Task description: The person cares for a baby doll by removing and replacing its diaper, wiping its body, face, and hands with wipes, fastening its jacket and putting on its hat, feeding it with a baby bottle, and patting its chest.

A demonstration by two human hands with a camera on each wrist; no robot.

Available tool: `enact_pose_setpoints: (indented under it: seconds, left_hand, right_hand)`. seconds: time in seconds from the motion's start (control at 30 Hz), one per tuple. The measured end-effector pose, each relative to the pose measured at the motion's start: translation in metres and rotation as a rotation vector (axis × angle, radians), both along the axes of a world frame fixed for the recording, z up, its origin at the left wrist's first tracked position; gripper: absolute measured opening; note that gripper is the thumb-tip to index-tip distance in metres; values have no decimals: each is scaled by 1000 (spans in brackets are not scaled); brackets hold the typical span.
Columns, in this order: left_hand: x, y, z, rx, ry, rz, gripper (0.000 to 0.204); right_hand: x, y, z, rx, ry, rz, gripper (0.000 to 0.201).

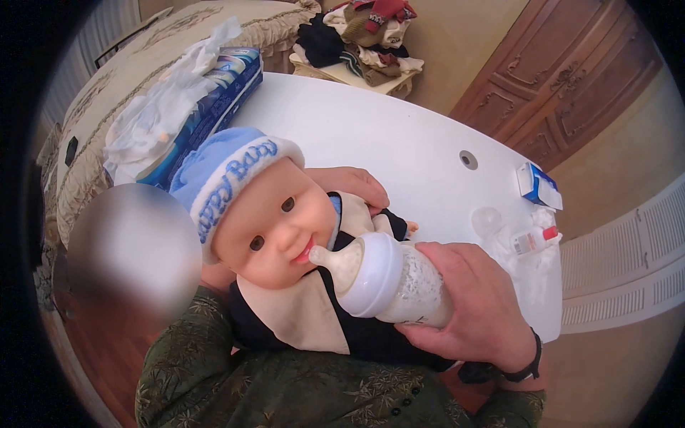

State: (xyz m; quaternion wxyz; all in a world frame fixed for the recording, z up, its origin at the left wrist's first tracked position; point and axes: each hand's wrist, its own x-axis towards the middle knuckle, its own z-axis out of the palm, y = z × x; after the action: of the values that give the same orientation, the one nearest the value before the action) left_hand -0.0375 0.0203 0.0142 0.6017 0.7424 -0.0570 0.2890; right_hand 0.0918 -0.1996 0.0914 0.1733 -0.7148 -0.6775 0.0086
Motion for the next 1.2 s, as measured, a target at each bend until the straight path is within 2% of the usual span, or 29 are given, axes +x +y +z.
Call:
enact_pose_setpoints:
  seconds: [1.2]
  left_hand:
    - [-13, 1, -6, 123, -29, 31, 55]
  right_hand:
    - [-2, 0, 4, 20, 3, 8, 73]
